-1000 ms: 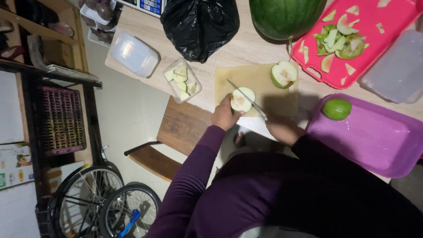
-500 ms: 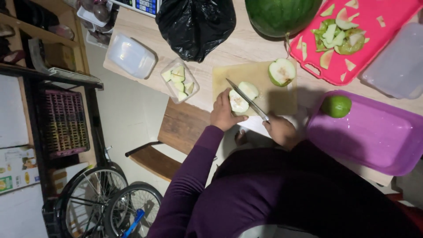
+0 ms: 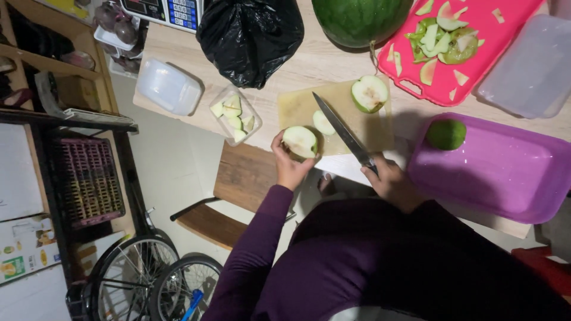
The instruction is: Slicing a guava on a cutting board and placing the pieces into a plastic container.
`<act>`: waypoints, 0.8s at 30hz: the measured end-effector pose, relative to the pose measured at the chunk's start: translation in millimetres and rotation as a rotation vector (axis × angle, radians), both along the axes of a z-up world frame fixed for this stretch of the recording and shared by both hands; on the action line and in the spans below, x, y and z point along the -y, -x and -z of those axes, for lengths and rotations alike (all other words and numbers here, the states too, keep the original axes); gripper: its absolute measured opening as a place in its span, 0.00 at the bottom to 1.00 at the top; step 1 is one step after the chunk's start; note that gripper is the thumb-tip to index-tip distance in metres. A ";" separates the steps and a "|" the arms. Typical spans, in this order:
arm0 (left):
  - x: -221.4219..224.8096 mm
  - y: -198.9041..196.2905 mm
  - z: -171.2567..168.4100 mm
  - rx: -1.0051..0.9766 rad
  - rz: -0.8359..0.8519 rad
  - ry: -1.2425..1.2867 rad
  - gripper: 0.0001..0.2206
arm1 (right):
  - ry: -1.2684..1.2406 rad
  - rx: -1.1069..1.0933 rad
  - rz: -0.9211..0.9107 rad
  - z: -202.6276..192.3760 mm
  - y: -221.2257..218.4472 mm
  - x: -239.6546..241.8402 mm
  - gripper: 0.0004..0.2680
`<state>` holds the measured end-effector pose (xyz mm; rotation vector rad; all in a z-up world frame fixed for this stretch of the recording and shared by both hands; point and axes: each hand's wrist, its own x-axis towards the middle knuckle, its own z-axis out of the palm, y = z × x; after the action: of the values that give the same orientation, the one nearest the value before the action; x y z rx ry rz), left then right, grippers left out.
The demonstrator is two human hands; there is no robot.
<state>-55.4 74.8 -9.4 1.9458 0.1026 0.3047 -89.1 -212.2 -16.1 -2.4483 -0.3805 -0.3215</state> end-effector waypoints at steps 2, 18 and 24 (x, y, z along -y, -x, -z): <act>3.8 5.9 -3.8 0.056 -0.010 0.023 0.49 | 0.036 0.005 0.010 -6.7 1.1 1.1 0.14; 11.2 -7.6 -1.0 -0.469 -0.029 1.202 0.27 | 0.114 -0.160 0.104 55.6 14.8 -13.8 0.16; -1.8 -0.4 -21.9 -0.346 -0.032 0.513 0.50 | 0.228 -0.781 -0.008 45.4 -4.0 -8.7 0.16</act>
<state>-55.0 76.7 12.6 1.4684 0.3993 -0.0434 -85.1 -203.5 -61.5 -2.5547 -0.0816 0.7060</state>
